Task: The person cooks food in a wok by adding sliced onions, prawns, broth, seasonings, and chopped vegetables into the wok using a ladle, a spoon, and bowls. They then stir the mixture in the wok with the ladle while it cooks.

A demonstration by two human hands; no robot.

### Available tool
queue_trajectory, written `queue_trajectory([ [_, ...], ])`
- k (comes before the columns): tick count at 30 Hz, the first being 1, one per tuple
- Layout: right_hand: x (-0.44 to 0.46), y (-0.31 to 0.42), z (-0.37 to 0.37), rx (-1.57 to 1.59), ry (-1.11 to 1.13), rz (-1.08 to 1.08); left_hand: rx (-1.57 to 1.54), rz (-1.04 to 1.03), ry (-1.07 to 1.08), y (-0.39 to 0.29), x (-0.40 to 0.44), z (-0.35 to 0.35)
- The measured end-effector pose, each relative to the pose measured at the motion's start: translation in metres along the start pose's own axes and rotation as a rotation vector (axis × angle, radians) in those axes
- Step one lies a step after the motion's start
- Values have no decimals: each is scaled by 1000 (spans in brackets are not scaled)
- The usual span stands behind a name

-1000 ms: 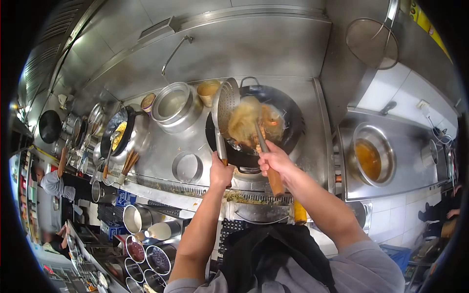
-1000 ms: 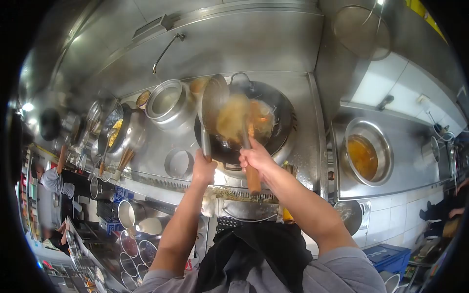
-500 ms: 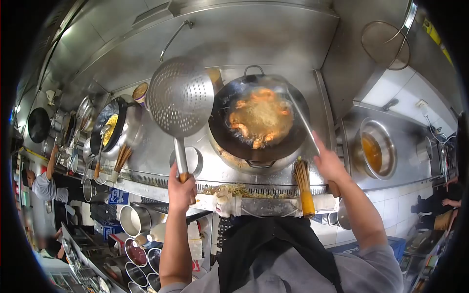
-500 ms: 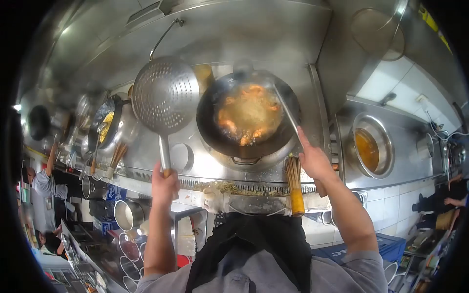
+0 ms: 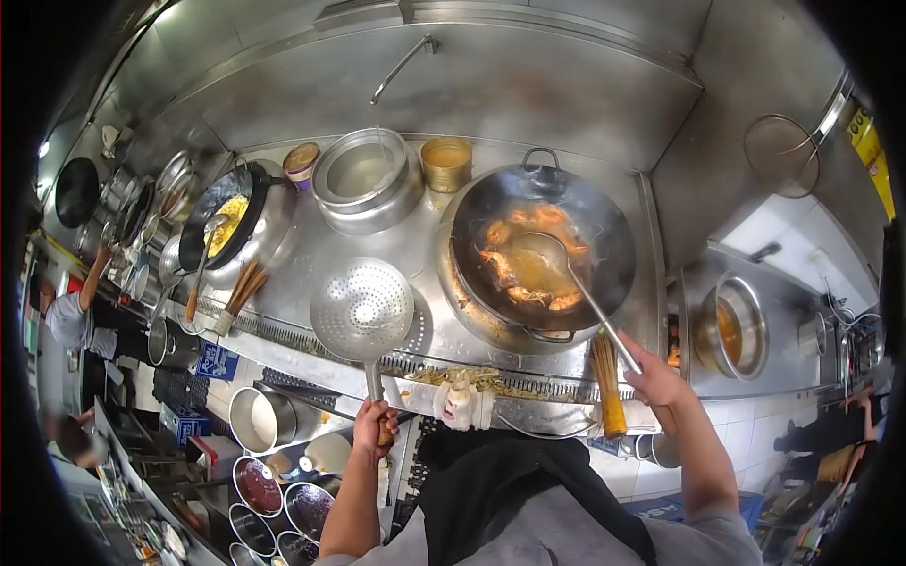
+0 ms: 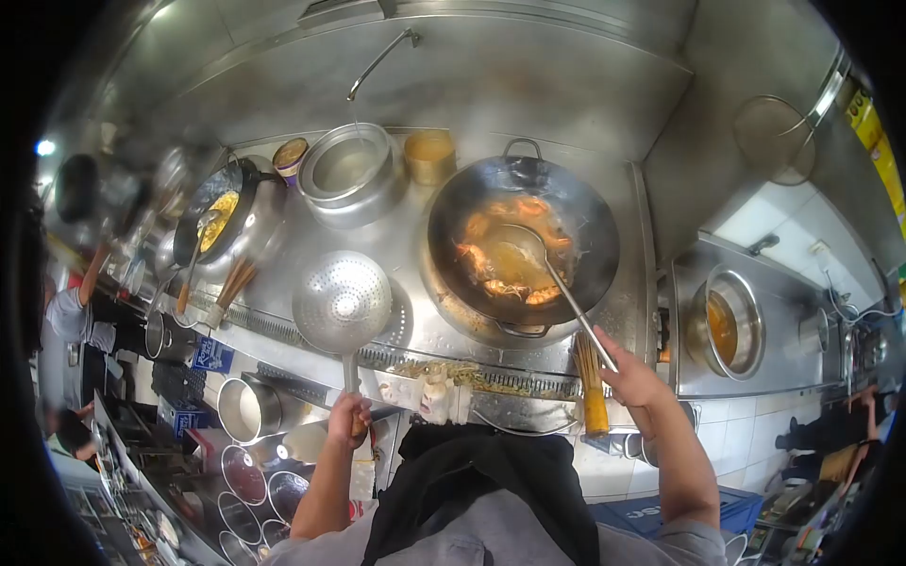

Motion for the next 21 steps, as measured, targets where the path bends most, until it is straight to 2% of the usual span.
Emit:
queue_trajectory([
  [2, -3, 1, -1, -56, -87, 44, -8, 54, -47, 10, 16, 11],
  [5, -21, 7, -22, -39, -247, 3, 310, -44, -84, 26, 32, 21],
  [6, -22, -6, -34, 30, -264, -16, 502, -81, -140, 23, 18, 8],
  [7, -20, -29, -50, 122, -246, -30, 861, -235, -265, 31, 30, 20],
  [9, -12, -88, -86, 326, -171, -61, 1309, -463, -567, 42, 16, 11],
  [10, -3, -138, -109, 289, -214, 7, 1252, -508, -597, 47, 3, 6],
  [12, 10, -147, -108, 368, -205, 62, 1249, -631, -650, 58, -24, -4],
  [13, 7, -125, -94, 471, -148, 38, 1304, -705, -672, 64, -38, -8],
  [15, 25, -131, -89, 540, -151, 201, 1171, -732, -628, 81, -88, -21],
  [17, 21, -84, -68, 607, -63, 160, 1012, -641, -647, 113, -119, -5],
  [19, 42, -76, -56, 645, 68, 157, 918, -556, -754, 143, -165, 12],
  [21, 50, -36, -50, 658, 201, 224, 786, -449, -833, 184, -208, 34],
])
Point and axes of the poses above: each hand's wrist, its own x-axis towards the middle knuckle, its own z-axis out of the back of the hand, y = z × x, the point moved 2 cm from there along x, towards the middle knuckle, and after that the axes turned 4 degrees about z, right-handed, at the moved point
